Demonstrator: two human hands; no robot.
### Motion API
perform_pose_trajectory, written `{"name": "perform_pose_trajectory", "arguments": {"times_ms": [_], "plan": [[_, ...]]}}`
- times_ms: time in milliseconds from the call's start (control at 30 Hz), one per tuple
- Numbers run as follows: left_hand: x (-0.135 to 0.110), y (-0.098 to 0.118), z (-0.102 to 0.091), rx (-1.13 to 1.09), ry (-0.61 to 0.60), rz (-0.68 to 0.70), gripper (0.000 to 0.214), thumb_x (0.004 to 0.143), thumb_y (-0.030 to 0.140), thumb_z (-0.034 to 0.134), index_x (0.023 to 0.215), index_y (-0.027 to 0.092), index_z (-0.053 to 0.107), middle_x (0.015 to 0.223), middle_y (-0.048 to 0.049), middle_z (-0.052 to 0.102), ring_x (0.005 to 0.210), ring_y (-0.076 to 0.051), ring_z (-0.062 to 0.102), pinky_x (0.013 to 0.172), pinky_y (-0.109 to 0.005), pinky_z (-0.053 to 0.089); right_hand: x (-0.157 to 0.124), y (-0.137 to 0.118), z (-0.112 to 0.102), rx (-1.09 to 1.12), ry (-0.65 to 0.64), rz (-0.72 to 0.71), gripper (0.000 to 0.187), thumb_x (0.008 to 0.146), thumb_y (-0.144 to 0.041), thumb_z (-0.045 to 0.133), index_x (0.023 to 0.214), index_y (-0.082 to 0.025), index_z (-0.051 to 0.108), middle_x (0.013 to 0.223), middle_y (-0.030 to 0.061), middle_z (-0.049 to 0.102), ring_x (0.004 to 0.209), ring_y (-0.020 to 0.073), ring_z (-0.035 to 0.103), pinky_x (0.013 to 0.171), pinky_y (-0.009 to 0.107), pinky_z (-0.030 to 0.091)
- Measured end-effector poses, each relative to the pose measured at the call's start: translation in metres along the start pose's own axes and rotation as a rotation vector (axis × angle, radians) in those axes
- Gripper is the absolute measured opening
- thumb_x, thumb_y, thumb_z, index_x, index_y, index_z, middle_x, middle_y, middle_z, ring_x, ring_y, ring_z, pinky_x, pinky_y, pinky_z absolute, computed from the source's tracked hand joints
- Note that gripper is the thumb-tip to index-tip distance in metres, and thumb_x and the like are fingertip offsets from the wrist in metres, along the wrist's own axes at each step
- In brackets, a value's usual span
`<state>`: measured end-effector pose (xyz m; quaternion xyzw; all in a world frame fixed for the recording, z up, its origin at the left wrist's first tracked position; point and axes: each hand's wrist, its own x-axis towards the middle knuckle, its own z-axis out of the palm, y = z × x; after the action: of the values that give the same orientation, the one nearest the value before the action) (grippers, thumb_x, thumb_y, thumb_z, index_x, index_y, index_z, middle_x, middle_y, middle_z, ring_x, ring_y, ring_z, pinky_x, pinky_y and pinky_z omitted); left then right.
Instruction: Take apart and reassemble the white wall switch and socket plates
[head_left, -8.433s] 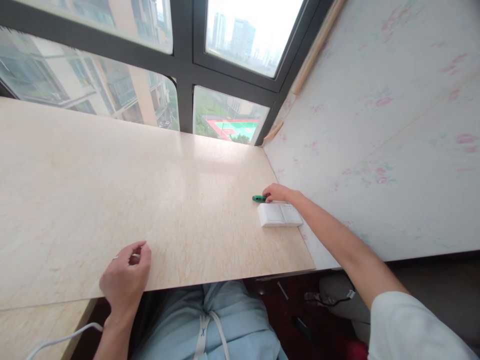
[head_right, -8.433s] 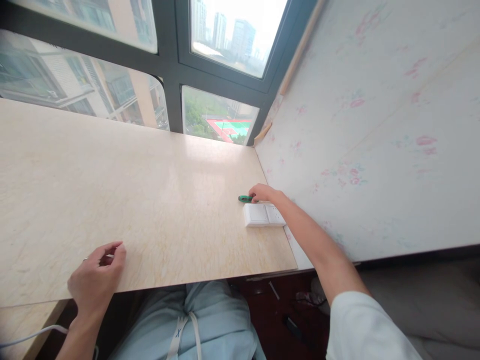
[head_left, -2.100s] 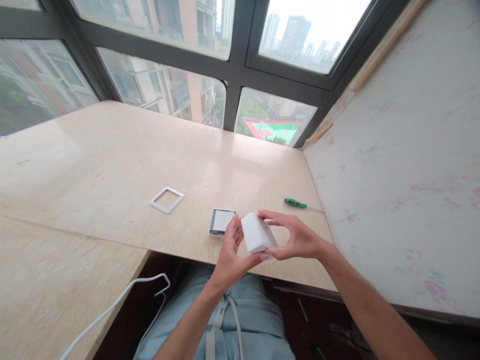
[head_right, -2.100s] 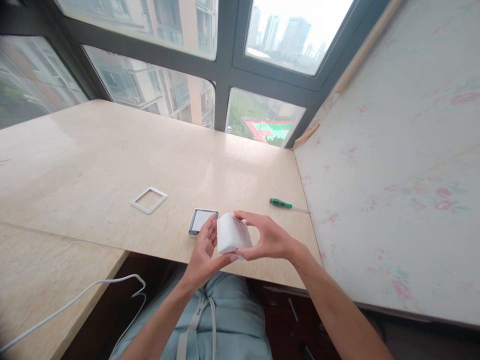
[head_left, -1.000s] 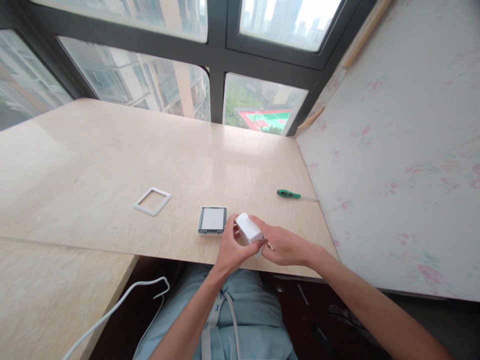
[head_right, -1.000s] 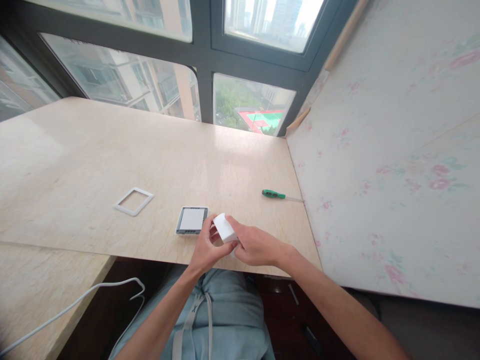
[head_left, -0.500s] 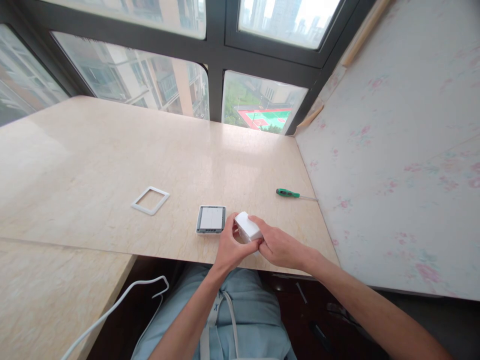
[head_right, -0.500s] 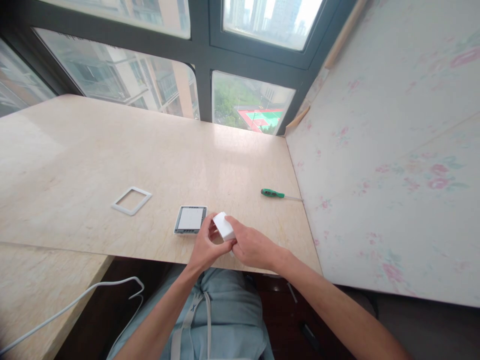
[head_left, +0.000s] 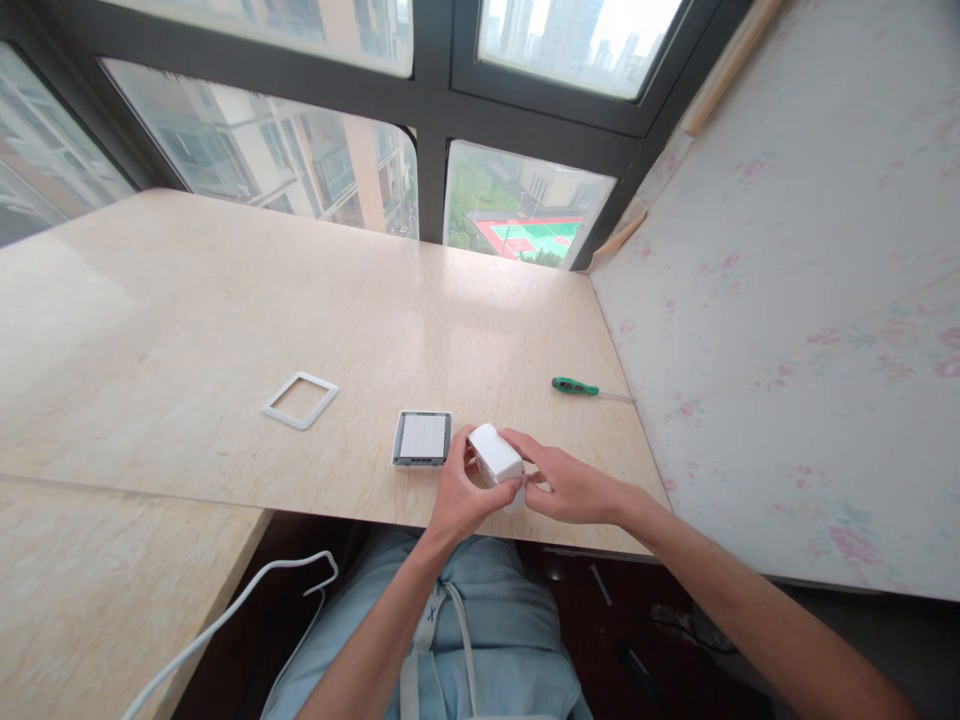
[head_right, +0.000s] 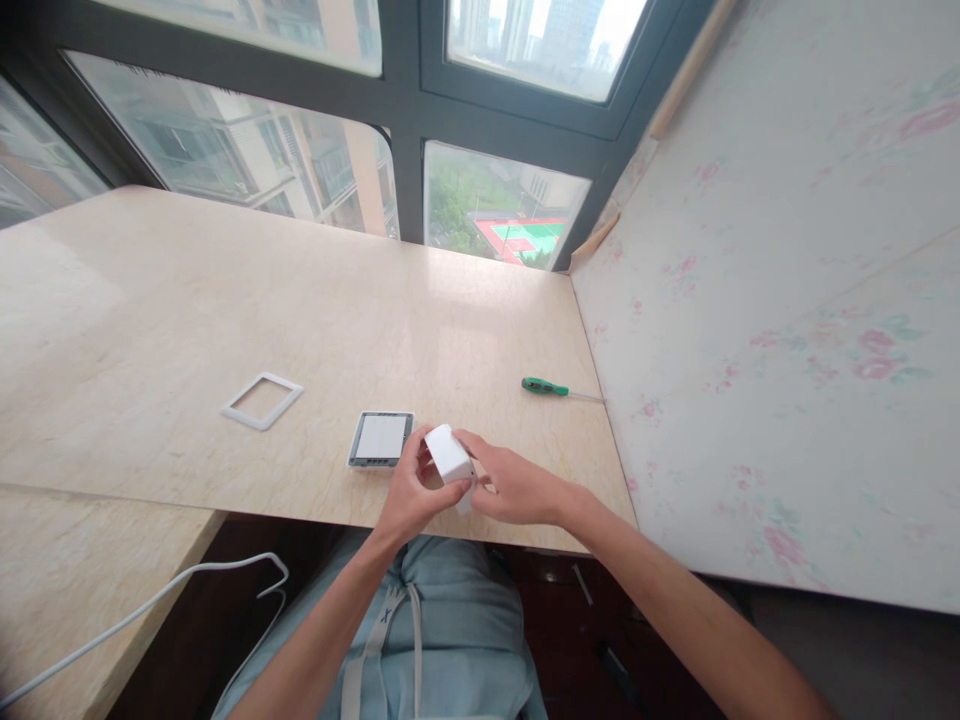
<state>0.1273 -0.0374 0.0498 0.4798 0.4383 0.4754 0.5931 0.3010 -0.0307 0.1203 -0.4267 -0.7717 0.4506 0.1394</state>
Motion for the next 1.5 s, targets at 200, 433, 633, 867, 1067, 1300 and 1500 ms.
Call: {"name": "perform_pose_trajectory", "arguments": {"times_ms": [200, 433, 633, 867, 1067, 1300, 1500], "plan": [[0.001, -0.008, -0.002, -0.135, -0.013, 0.009, 0.068, 0.069, 0.033, 0.079, 0.126, 0.022, 0.042, 0.118, -0.0089, 0.058, 0.109, -0.025, 0.059, 0.092, -0.036, 0.049, 0.002, 0.011, -0.002, 0.157, -0.036, -0.011, 0.070, 0.092, -0.027, 0.056, 0.154, -0.026, 0.024, 0.159, 0.0142, 0.032, 0.141, 0.0287, 0.039, 0.106, 0.053, 0.047], [-0.001, -0.005, -0.001, -0.188, 0.022, -0.133, 0.093, 0.069, 0.047, 0.080, 0.142, 0.022, 0.028, 0.135, -0.0147, 0.052, 0.119, -0.028, 0.057, 0.098, -0.039, 0.047, 0.009, 0.016, 0.009, 0.247, 0.012, -0.069, 0.062, 0.099, -0.046, 0.047, 0.154, -0.025, 0.028, 0.157, 0.0117, 0.037, 0.138, 0.0281, 0.044, 0.107, 0.049, 0.045], [-0.003, -0.003, 0.004, -0.199, 0.071, -0.157, 0.098, 0.067, 0.049, 0.082, 0.144, 0.022, 0.027, 0.133, -0.0148, 0.054, 0.121, -0.029, 0.056, 0.100, -0.041, 0.046, 0.008, 0.025, 0.023, 0.134, 0.180, -0.108, 0.055, 0.101, -0.049, 0.040, 0.151, -0.027, 0.036, 0.155, 0.0095, 0.042, 0.143, 0.0264, 0.038, 0.118, 0.050, 0.029], [-0.005, -0.006, 0.010, -0.216, 0.103, -0.142, 0.085, 0.069, 0.049, 0.080, 0.136, 0.021, 0.036, 0.124, -0.0115, 0.058, 0.113, -0.027, 0.060, 0.096, -0.038, 0.048, 0.004, 0.029, 0.035, 0.111, 0.302, -0.091, 0.054, 0.102, -0.050, 0.034, 0.148, -0.025, 0.041, 0.151, 0.0102, 0.047, 0.138, 0.0272, 0.044, 0.114, 0.050, 0.035], [-0.007, -0.007, 0.014, -0.120, 0.141, -0.102, 0.068, 0.077, 0.049, 0.073, 0.132, 0.023, 0.042, 0.115, -0.0072, 0.061, 0.102, -0.022, 0.061, 0.090, -0.036, 0.049, 0.003, 0.031, 0.035, 0.109, 0.300, -0.004, 0.054, 0.101, -0.051, 0.035, 0.146, -0.022, 0.042, 0.137, 0.0113, 0.059, 0.120, 0.0271, 0.058, 0.099, 0.043, 0.047], [-0.006, -0.006, 0.016, -0.027, 0.173, -0.071, 0.055, 0.078, 0.047, 0.070, 0.123, 0.022, 0.052, 0.114, -0.0065, 0.062, 0.100, -0.022, 0.061, 0.089, -0.035, 0.048, 0.002, 0.025, 0.036, 0.074, 0.290, -0.034, 0.050, 0.103, -0.050, 0.024, 0.137, -0.022, 0.048, 0.100, 0.0057, 0.068, 0.078, 0.0181, 0.062, 0.072, 0.031, 0.050], [0.003, -0.003, 0.012, -0.020, 0.165, -0.063, 0.051, 0.071, 0.045, 0.076, 0.114, 0.020, 0.062, 0.112, -0.0082, 0.066, 0.099, -0.024, 0.062, 0.088, -0.037, 0.049, 0.001, 0.033, 0.034, 0.027, 0.284, -0.009, 0.051, 0.103, -0.049, 0.023, 0.140, -0.020, 0.042, 0.096, 0.0072, 0.069, 0.075, 0.0196, 0.064, 0.068, 0.032, 0.049]]}}
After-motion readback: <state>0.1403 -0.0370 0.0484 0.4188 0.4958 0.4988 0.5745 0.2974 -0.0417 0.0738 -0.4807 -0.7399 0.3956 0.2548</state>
